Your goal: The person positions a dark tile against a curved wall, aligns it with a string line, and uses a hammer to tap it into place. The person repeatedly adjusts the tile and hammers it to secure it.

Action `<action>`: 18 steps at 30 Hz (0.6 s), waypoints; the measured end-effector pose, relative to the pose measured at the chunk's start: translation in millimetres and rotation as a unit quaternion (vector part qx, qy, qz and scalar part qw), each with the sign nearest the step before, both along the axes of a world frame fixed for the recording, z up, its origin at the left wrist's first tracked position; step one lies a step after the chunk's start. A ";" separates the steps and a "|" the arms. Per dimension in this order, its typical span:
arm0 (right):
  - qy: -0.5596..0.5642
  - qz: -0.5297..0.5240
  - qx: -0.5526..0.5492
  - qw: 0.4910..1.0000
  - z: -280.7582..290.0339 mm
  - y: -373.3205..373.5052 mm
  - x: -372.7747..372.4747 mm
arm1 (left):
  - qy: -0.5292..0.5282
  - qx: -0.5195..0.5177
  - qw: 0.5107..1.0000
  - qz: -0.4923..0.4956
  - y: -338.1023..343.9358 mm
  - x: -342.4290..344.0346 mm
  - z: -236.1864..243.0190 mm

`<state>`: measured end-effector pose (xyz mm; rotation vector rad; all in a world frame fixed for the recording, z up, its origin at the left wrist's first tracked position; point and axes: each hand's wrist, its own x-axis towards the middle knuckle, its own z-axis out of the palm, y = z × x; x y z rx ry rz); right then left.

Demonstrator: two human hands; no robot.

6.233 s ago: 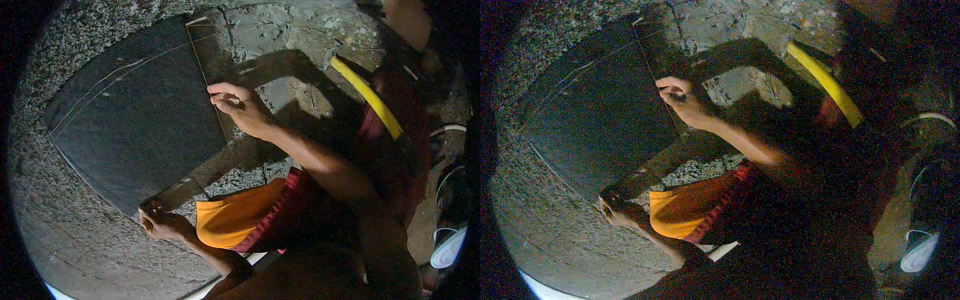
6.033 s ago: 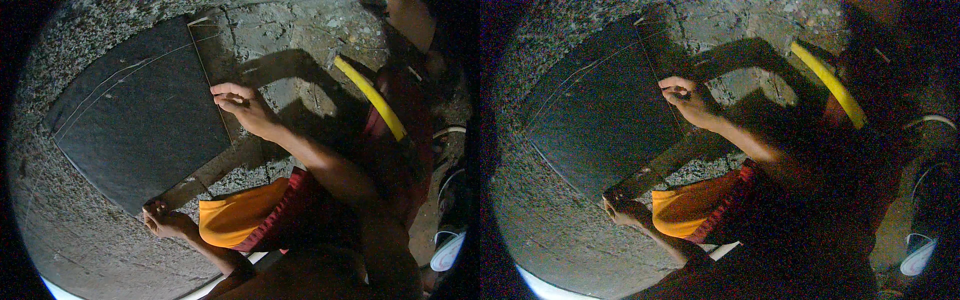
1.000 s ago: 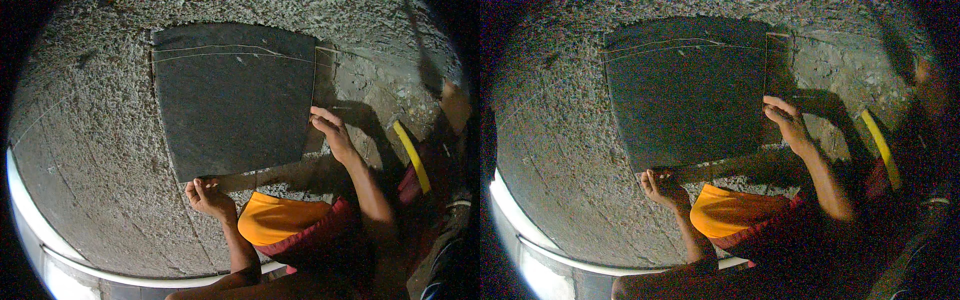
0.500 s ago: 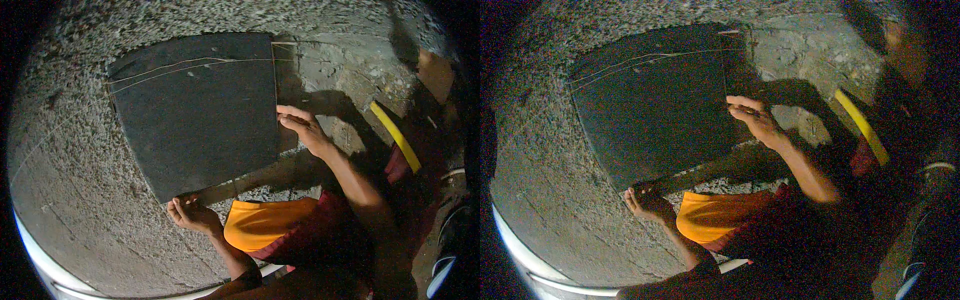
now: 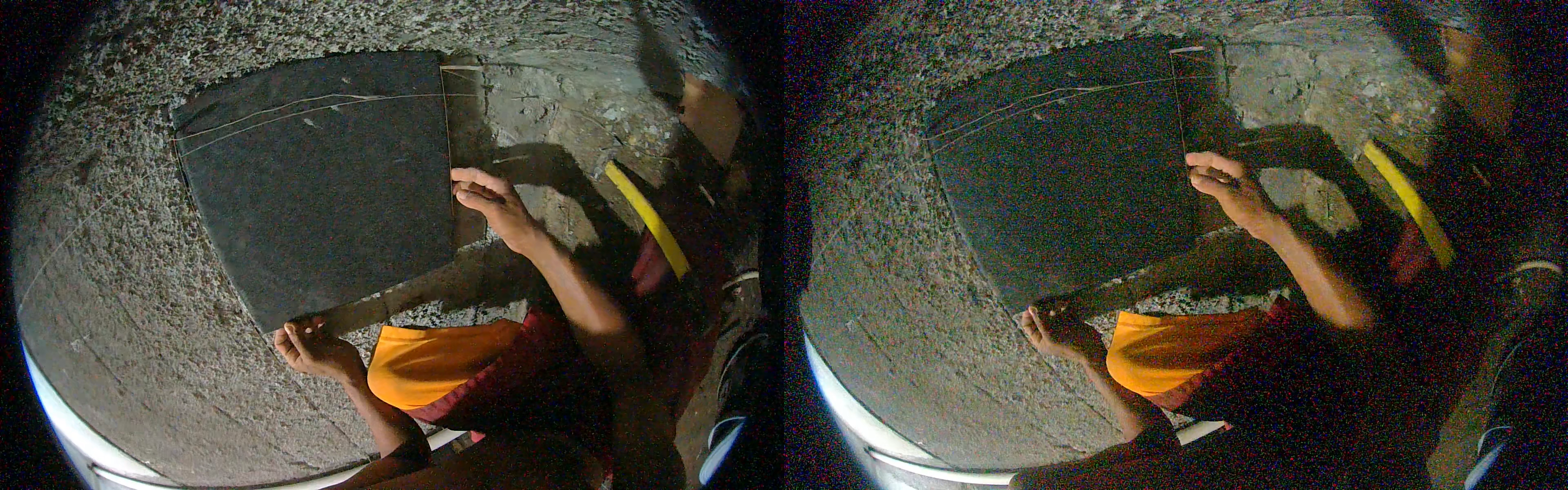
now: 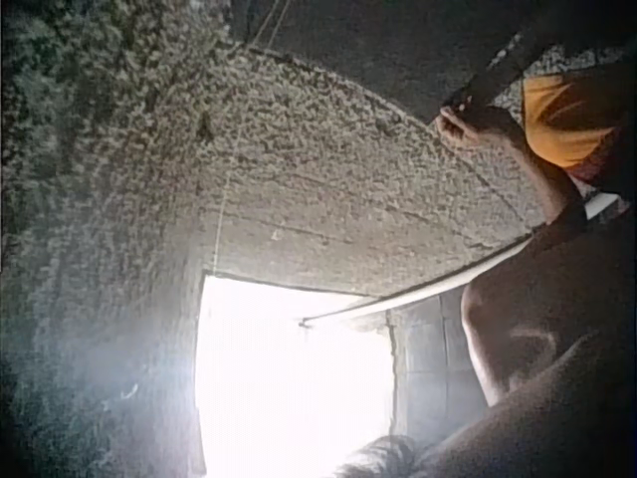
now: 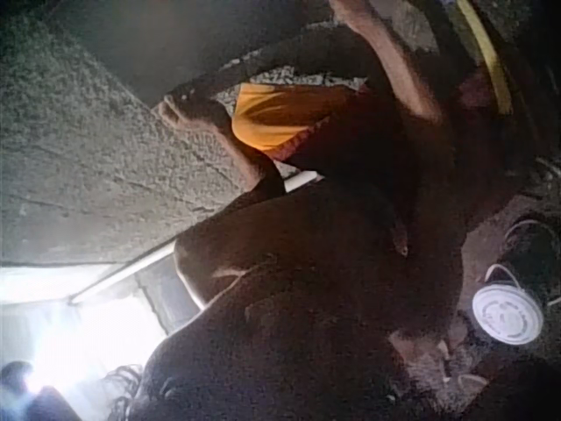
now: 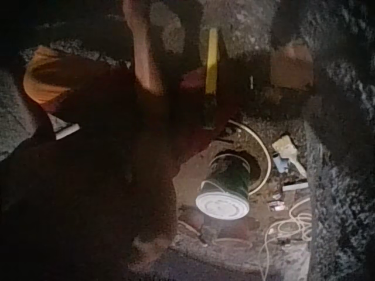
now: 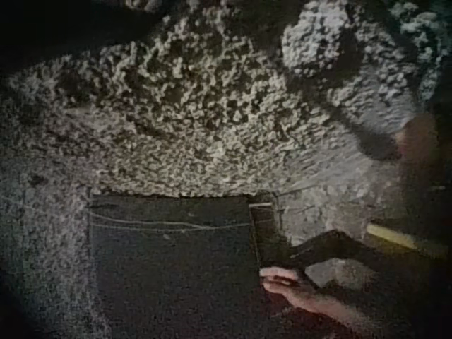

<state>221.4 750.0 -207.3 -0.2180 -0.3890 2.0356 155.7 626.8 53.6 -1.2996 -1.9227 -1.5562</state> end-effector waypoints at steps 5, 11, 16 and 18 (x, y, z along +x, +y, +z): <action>-0.033 0.019 0.004 0.999 2.0 0.4 4.1 | 0.012 0.019 0.999 0.027 3.1 4.6 -2.7; -0.024 0.013 0.016 0.999 -1.8 1.9 3.4 | 0.003 0.004 1.000 0.016 0.4 -1.0 -1.8; -0.030 -0.003 0.019 0.999 -1.5 1.0 -1.5 | 0.006 0.009 1.000 0.026 1.8 -0.7 -0.7; -0.023 0.001 0.007 1.000 0.8 -1.1 -3.9 | 0.020 0.000 0.999 0.037 0.1 -0.9 1.4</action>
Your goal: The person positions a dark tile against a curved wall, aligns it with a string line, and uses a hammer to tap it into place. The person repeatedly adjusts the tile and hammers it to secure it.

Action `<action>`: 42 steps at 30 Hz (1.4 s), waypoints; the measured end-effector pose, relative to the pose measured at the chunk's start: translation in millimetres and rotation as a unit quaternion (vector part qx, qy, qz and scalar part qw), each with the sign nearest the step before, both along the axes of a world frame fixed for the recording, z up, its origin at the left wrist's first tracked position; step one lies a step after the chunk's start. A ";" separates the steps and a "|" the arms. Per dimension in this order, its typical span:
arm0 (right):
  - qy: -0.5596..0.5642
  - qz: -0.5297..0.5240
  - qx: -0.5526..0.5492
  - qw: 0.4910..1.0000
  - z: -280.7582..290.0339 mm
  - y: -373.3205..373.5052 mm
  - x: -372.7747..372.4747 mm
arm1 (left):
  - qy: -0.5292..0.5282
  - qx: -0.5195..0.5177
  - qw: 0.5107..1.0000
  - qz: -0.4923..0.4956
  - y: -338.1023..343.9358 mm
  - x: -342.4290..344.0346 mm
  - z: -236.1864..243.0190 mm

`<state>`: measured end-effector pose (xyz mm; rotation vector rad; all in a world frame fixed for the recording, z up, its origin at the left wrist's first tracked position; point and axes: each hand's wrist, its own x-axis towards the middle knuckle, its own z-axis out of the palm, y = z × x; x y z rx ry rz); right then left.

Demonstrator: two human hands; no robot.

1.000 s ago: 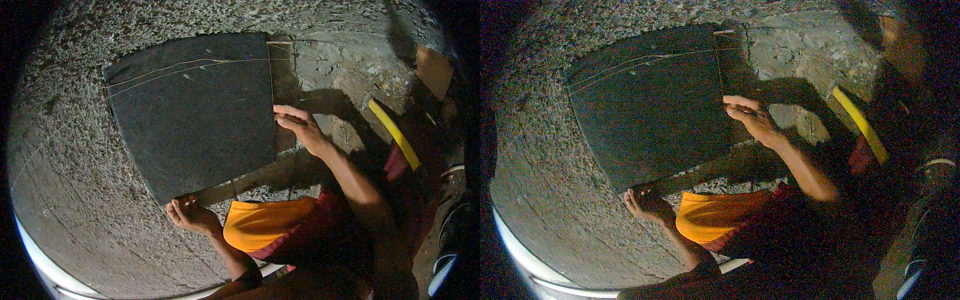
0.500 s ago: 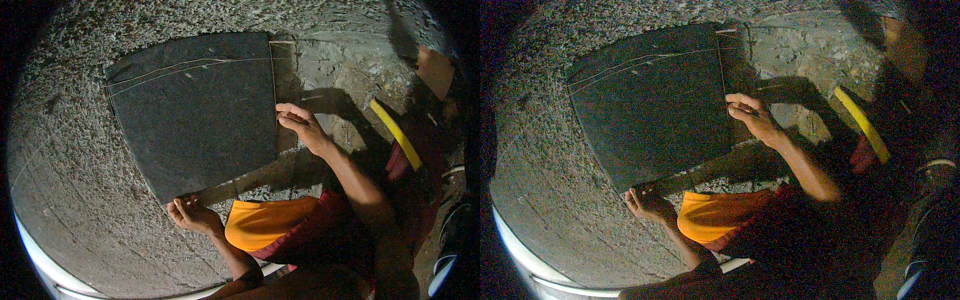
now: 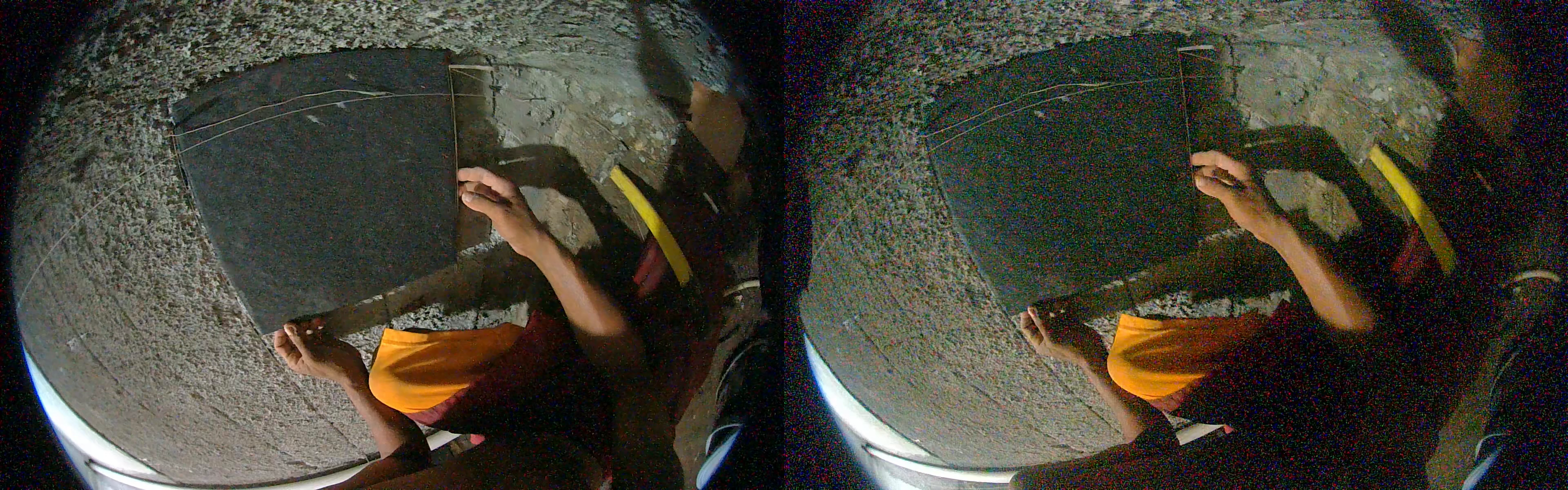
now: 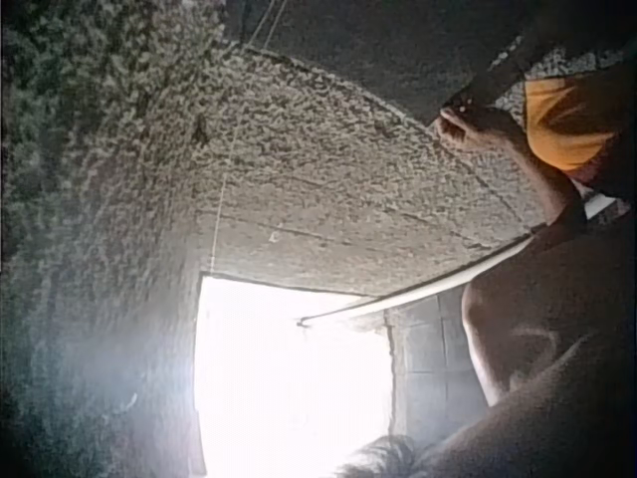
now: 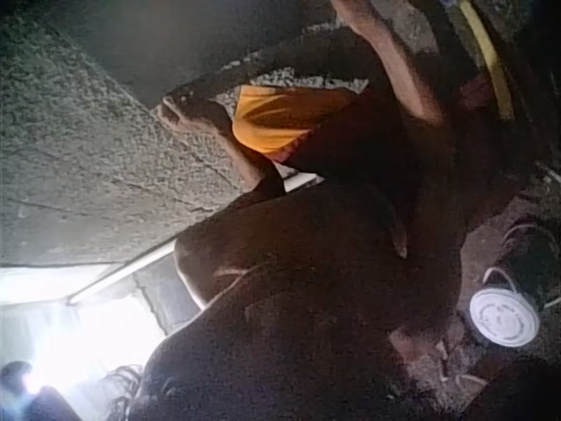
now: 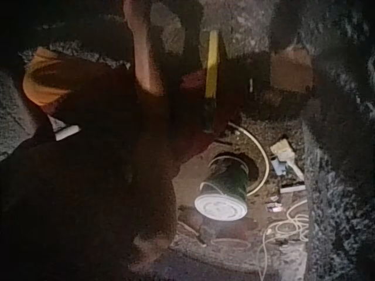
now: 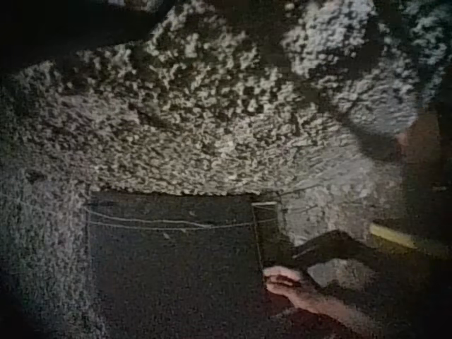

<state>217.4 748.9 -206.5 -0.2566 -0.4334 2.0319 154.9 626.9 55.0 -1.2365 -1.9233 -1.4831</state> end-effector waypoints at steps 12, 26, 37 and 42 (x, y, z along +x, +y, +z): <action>-0.030 0.027 -0.007 0.999 1.6 4.0 11.2 | -0.011 0.008 0.999 -0.031 0.0 2.0 -2.9; -0.053 0.030 -0.009 0.998 8.8 3.3 11.0 | -0.018 0.021 1.000 0.002 -0.3 0.8 1.0; -0.090 0.026 0.013 0.996 5.5 3.1 11.6 | -0.011 0.026 1.000 0.002 2.8 2.6 -3.8; -0.100 0.031 0.021 0.994 6.9 5.6 13.0 | -0.001 0.025 1.000 -0.011 4.9 0.5 -3.5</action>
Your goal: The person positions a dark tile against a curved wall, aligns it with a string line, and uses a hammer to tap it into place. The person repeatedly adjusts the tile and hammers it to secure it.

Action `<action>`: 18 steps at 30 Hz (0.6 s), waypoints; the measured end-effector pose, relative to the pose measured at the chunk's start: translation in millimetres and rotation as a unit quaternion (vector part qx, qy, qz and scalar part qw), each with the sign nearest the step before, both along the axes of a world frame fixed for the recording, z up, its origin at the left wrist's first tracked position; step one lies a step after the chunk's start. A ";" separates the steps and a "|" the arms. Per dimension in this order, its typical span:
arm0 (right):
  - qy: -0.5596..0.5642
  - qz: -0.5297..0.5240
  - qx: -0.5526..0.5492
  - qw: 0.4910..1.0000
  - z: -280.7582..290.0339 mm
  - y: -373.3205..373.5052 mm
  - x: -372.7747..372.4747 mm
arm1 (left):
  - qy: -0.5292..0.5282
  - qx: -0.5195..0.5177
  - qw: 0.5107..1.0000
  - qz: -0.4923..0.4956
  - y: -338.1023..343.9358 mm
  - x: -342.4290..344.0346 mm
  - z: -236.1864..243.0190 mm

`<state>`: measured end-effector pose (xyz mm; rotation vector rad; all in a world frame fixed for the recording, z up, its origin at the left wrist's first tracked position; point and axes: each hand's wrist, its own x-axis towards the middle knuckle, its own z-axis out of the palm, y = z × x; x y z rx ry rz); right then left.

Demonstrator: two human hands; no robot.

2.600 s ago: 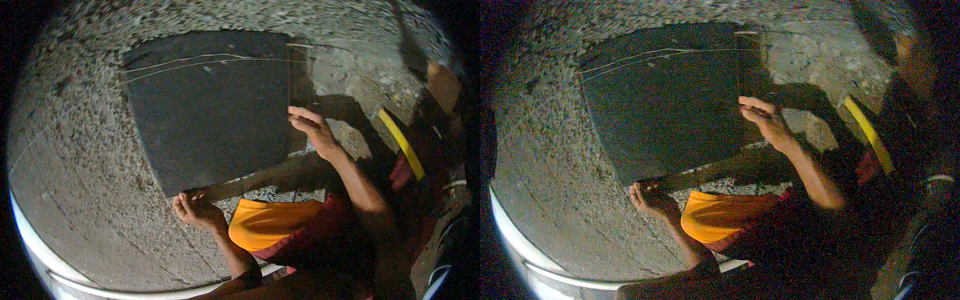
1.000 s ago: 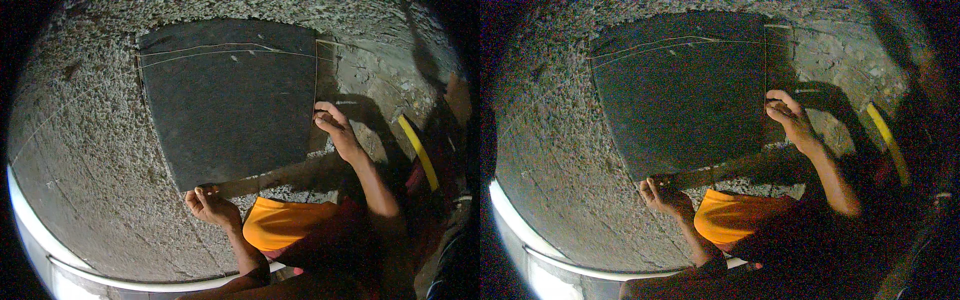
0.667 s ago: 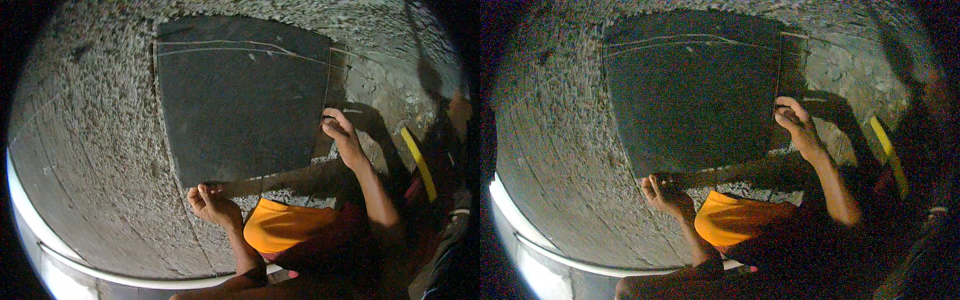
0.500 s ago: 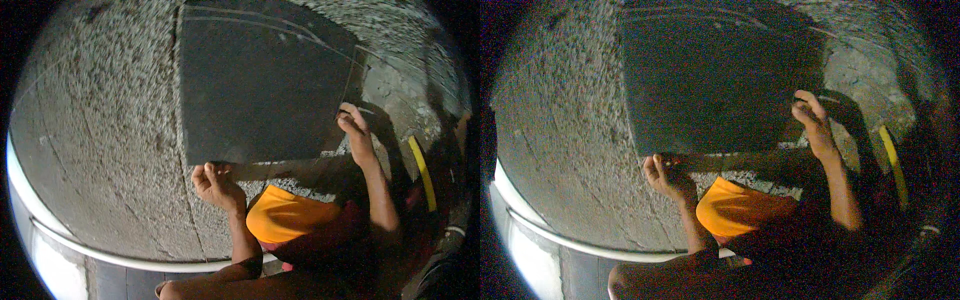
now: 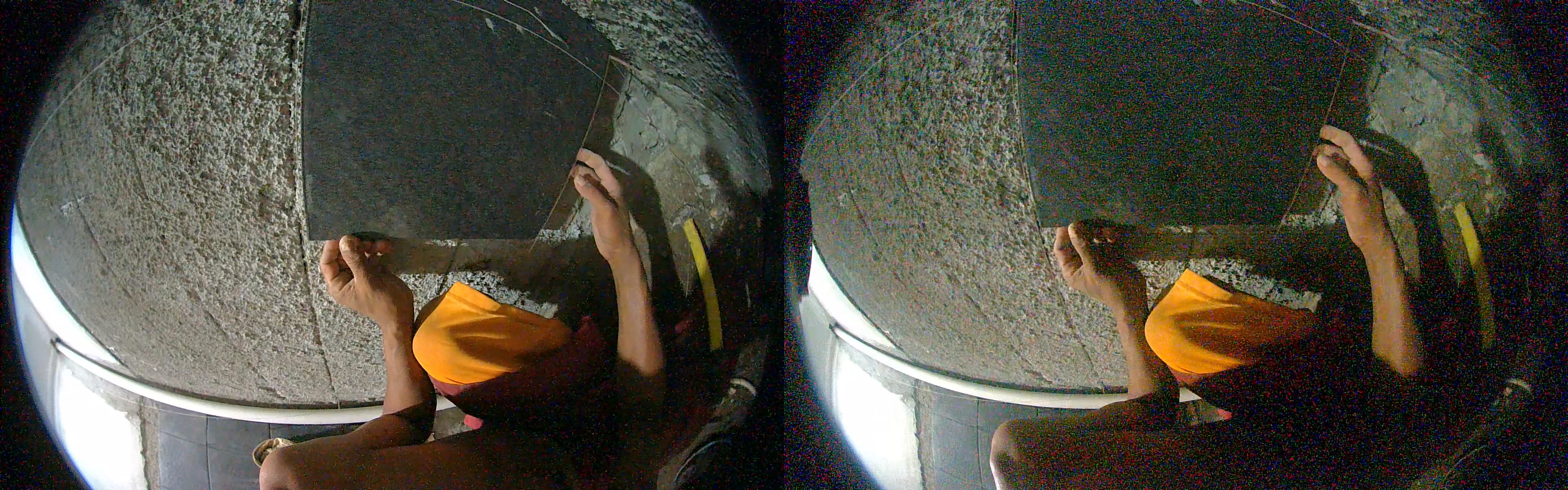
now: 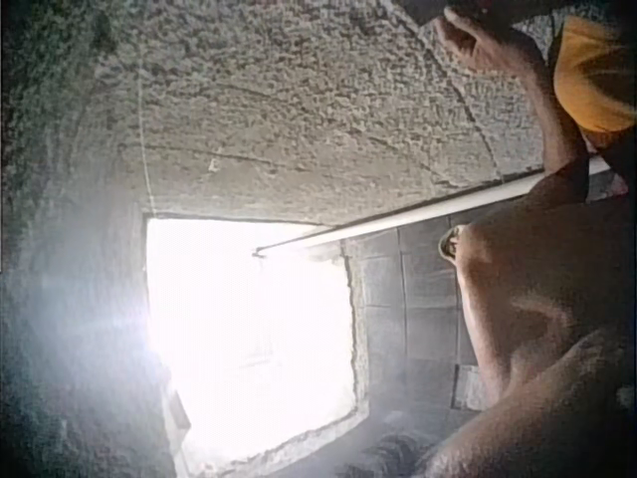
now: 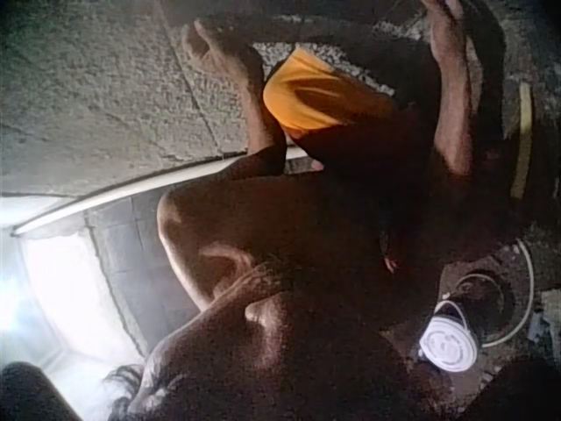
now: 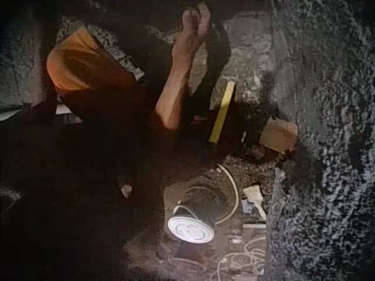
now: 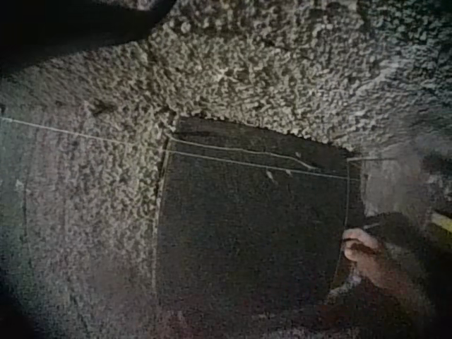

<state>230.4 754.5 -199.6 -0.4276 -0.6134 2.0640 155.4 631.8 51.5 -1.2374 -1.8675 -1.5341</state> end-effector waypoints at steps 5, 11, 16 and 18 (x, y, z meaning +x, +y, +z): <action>-0.013 -0.018 0.006 1.000 8.7 -1.3 1.7 | -0.014 0.013 1.000 0.022 -0.5 2.9 2.8; 0.010 0.006 0.021 1.000 -3.1 -2.8 -1.9 | -0.008 -0.035 0.999 0.034 -5.4 -8.0 -4.4; 0.066 -0.002 0.029 0.997 -4.6 1.3 2.4 | 0.034 -0.042 0.997 0.046 -0.5 4.7 -1.7; 0.076 -0.003 0.028 0.997 -3.8 -0.3 1.3 | 0.045 -0.042 0.996 0.059 0.2 8.9 -1.6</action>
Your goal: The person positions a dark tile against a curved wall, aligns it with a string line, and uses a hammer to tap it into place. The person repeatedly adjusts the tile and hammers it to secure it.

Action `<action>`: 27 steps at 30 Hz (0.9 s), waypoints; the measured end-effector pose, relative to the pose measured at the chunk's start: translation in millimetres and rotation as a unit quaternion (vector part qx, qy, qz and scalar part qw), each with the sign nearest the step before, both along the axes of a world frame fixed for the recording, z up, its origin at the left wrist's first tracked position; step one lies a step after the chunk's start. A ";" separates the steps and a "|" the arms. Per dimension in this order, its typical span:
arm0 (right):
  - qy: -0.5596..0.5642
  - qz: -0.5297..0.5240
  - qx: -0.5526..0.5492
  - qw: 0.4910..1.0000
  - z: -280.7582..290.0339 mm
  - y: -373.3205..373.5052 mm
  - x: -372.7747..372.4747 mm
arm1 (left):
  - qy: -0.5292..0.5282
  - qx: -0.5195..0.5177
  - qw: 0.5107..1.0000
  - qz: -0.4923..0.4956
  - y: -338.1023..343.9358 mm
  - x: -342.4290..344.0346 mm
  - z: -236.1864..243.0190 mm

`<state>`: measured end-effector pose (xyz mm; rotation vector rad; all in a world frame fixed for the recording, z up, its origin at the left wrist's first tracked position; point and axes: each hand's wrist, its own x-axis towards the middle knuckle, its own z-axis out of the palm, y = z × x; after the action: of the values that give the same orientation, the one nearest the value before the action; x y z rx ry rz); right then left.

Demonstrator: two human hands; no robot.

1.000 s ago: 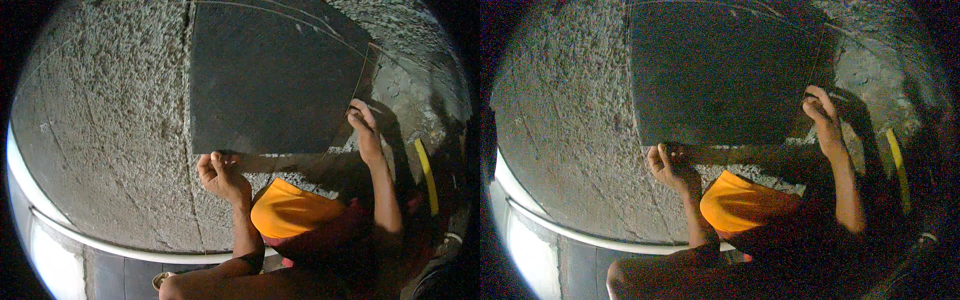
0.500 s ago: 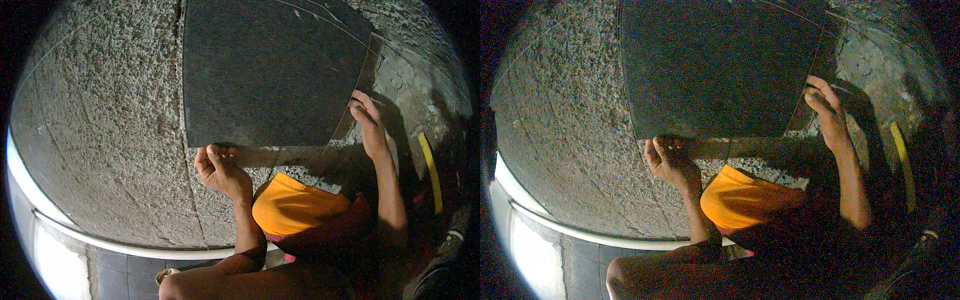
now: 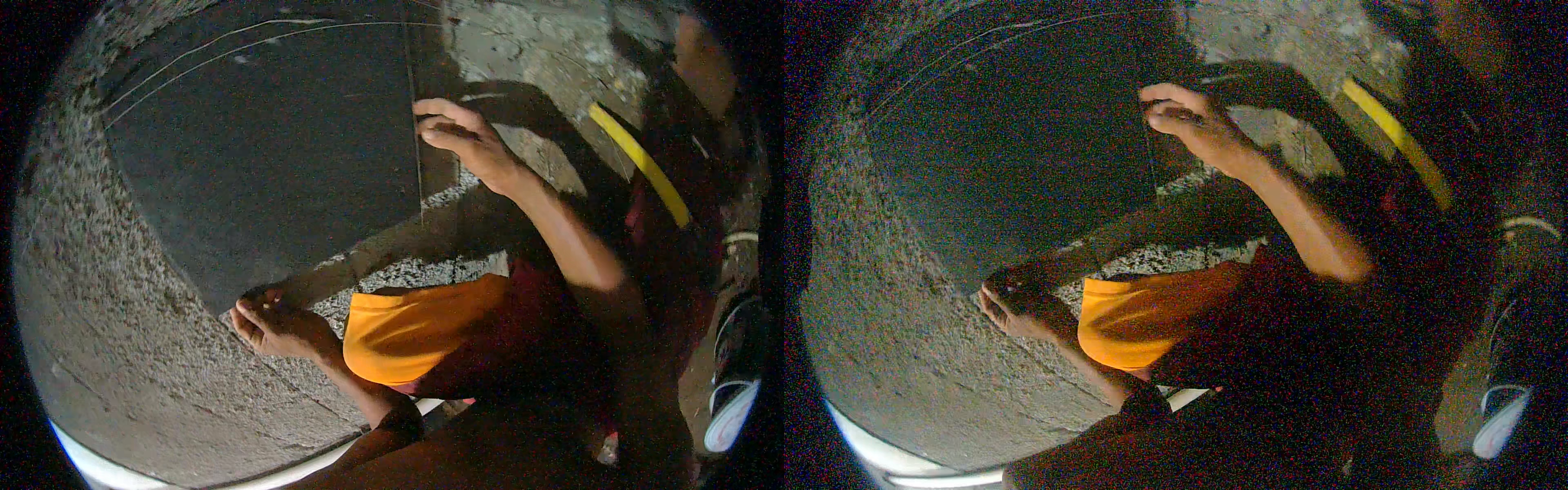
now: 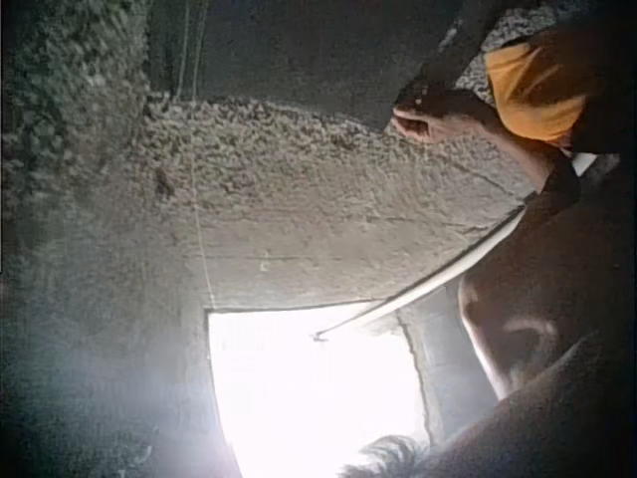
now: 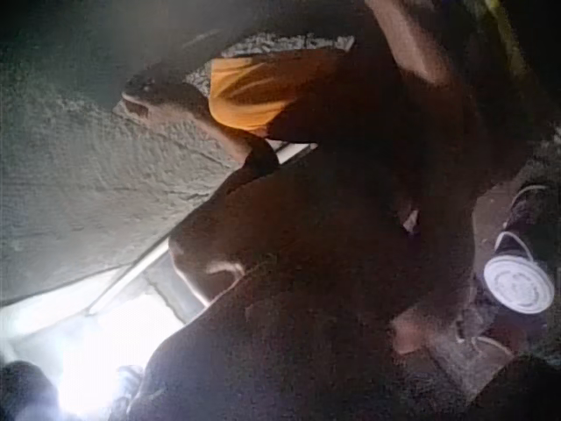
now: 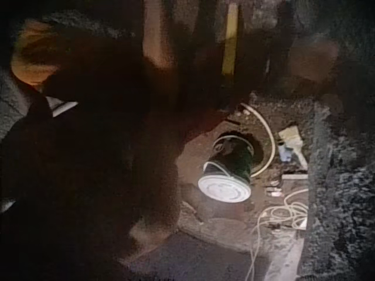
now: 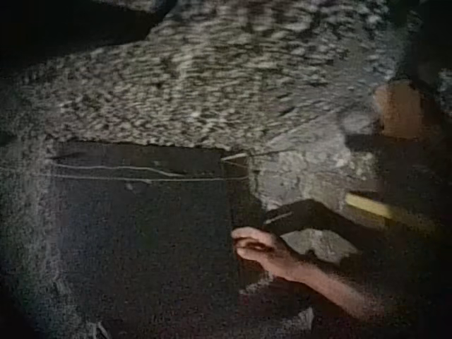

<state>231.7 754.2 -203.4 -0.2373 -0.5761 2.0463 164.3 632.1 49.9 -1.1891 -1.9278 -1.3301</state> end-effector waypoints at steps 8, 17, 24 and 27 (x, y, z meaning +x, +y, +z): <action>0.008 -0.015 0.012 1.000 -2.3 0.7 -4.3 | 0.034 -0.016 0.999 -0.016 -1.0 -11.0 -1.1; 0.011 -0.018 0.000 1.000 -3.1 -0.4 -5.9 | 0.005 0.012 1.000 0.001 5.7 3.5 -6.4; -0.012 -0.035 0.011 0.999 -2.3 1.5 -2.4 | 0.013 -0.003 1.000 -0.028 2.3 -3.5 -4.3; 0.023 -0.021 -0.011 0.999 -3.7 -0.4 -7.2 | -0.006 -0.004 1.000 -0.027 5.4 5.3 -6.0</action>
<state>224.5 753.7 -207.2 -0.2126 -0.5153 2.0142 169.6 637.5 43.9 -1.2484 -1.9233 -1.3621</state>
